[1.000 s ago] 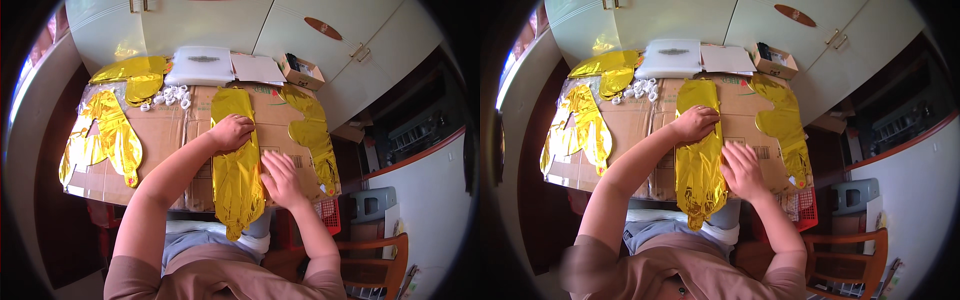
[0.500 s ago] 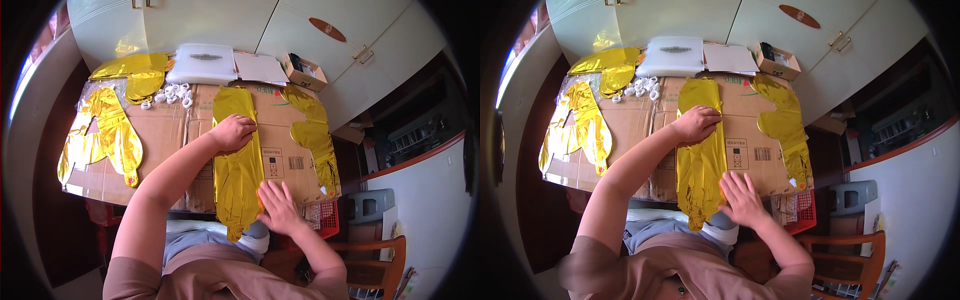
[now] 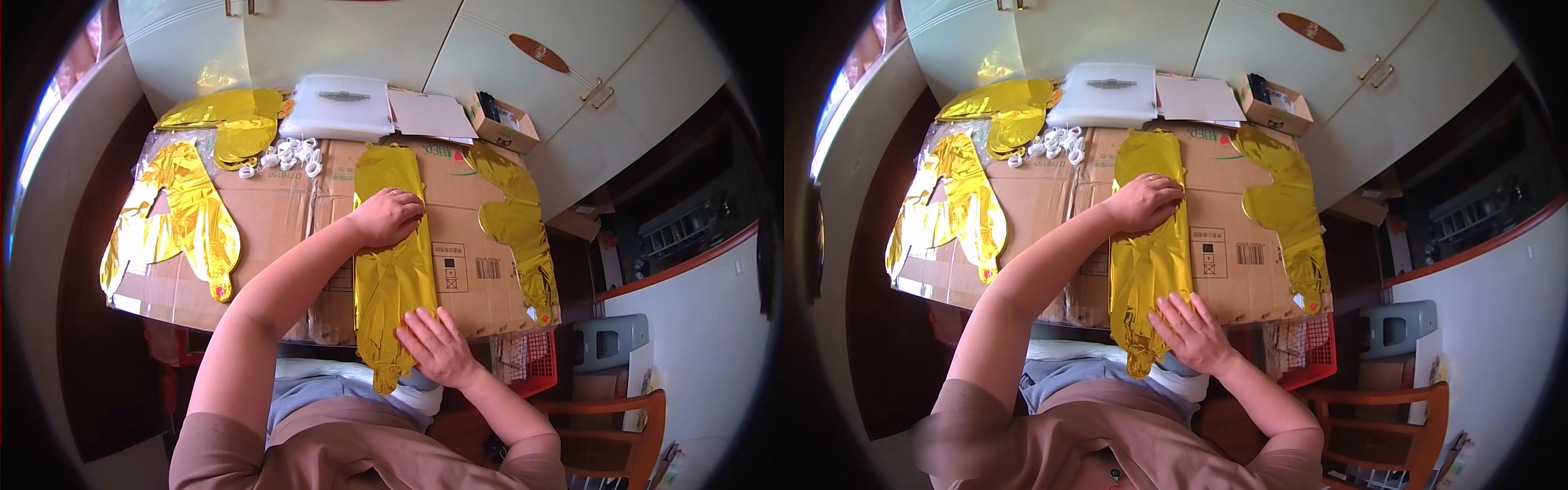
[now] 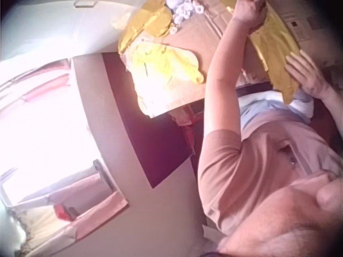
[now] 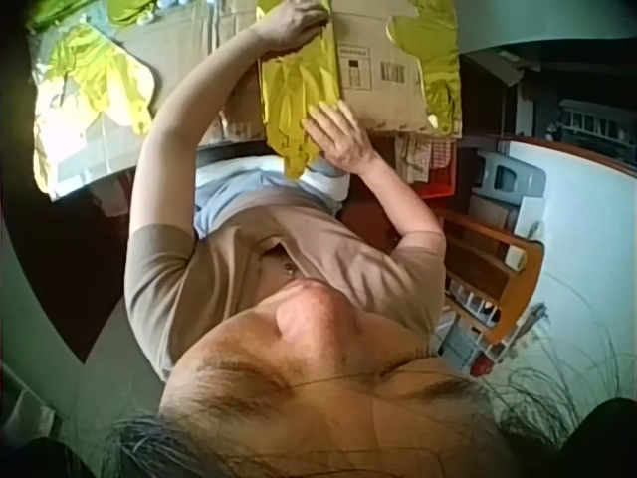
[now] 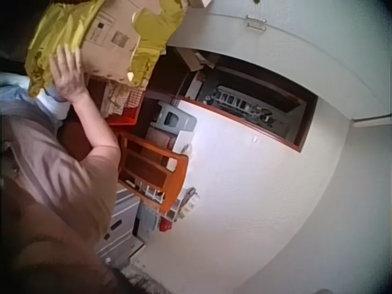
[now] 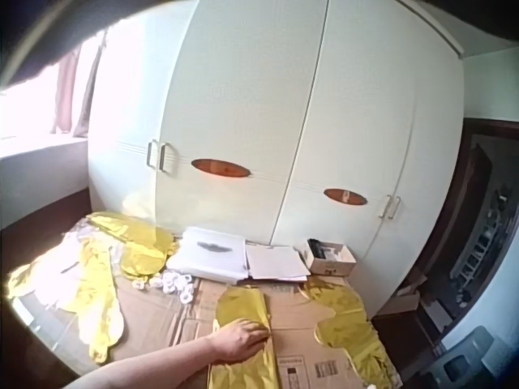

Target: Folding and flattening gold-colored foil balloons at a workstation.

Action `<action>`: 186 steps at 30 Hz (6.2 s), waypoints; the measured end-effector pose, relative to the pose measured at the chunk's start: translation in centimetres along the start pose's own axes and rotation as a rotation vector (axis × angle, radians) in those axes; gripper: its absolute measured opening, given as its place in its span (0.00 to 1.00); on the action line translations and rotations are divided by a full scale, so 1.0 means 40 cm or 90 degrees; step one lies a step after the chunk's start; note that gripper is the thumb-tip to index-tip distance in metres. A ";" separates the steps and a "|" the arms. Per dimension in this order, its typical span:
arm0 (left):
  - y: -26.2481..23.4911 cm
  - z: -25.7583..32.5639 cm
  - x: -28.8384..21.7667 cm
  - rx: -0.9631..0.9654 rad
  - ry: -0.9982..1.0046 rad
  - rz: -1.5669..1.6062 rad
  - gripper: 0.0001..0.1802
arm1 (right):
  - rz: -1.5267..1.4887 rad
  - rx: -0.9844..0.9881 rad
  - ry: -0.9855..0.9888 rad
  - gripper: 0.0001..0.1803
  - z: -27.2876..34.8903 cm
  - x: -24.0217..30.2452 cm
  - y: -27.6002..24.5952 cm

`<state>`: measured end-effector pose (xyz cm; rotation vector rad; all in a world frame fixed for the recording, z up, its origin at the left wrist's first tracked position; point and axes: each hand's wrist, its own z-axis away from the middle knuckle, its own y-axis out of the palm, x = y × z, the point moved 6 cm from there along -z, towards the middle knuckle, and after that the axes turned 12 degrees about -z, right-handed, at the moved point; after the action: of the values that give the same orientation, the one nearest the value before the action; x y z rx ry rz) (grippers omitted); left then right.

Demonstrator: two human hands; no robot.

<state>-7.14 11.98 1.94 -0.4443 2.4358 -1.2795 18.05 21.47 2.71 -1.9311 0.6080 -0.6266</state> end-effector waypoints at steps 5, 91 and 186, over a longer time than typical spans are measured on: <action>-0.002 0.004 -0.002 -0.010 0.008 0.004 0.14 | -0.026 -0.050 -0.047 0.15 -0.017 0.028 -0.003; -0.180 0.417 -0.208 0.083 -0.490 0.861 0.38 | -0.556 0.281 0.508 0.16 -0.446 -0.314 -0.147; -0.222 0.364 -0.244 -0.049 -0.195 -0.027 0.15 | -0.376 -0.004 0.642 0.16 -0.105 -0.220 0.010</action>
<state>8.97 0.85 3.21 -0.6641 2.2322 -1.0479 8.72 24.30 2.54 -1.6950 0.6132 -2.0224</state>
